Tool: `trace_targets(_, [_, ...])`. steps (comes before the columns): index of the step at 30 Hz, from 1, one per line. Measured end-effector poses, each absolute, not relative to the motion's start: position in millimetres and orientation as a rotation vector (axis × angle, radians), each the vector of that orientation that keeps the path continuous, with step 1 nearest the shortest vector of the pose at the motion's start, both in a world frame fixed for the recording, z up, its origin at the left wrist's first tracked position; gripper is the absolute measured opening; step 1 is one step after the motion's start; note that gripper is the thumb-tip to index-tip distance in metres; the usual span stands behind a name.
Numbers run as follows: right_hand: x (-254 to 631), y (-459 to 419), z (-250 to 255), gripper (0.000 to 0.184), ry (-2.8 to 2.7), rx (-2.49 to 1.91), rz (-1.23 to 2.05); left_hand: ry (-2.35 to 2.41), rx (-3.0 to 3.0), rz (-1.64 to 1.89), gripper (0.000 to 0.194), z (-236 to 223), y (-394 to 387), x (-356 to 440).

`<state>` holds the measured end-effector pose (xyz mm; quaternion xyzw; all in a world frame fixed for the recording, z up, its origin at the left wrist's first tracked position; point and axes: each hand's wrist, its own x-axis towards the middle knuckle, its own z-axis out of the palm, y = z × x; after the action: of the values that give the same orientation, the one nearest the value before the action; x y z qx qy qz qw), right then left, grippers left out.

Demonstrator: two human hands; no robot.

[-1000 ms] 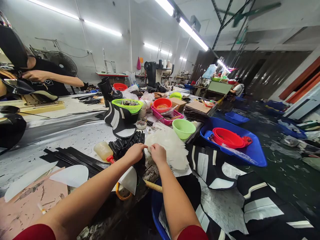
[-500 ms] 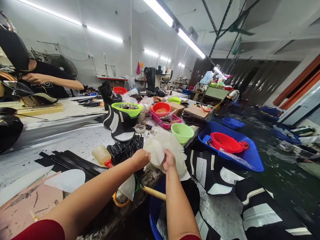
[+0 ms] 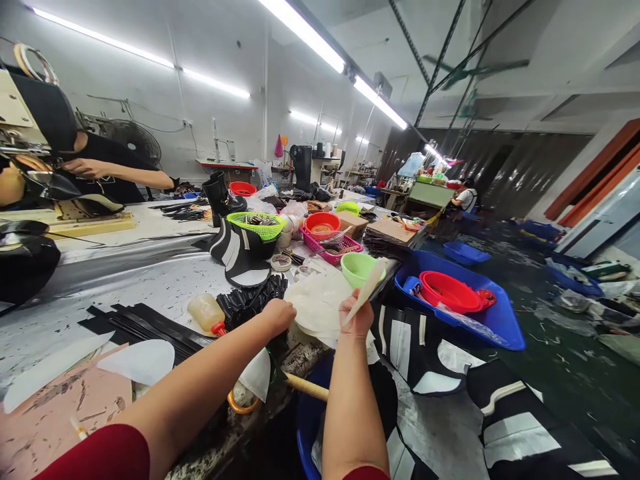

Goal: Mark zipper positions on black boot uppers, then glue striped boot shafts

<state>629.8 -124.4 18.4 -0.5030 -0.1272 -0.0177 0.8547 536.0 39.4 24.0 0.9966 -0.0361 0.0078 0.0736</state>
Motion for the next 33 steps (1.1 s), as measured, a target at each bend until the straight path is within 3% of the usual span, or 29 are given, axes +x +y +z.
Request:
trace_targets(7, [593, -143, 51, 0.018, -0.314, -1.42, -0.346, 0.067, 2.46, 0.29, 0.007, 58, 12, 510])
trace_targets(12, [520, -132, 45, 0.026, -0.801, -1.866, -0.674, 0.14, 1.873, 0.392, 0.03, 62, -25, 477])
trace_targets(15, [499, -131, 49, 0.029, -0.928, -1.848, -0.618, 0.217, 1.595, 0.407, 0.045, 59, -31, 458])
trace_targets(18, [493, -136, 53, 0.019, -0.824, -1.824, -0.515, 0.279, 1.401, 0.407, 0.05, 58, -29, 445])
trace_targets(26, [480, -151, 53, 0.015, -0.731, -1.608, -0.174, 0.323, 1.31, 0.356, 0.037, 74, -42, 422])
trace_targets(33, [484, -186, 47, 0.019, -0.343, -1.447, -0.34, 0.486, 1.444, 0.538, 0.018, 73, -20, 422])
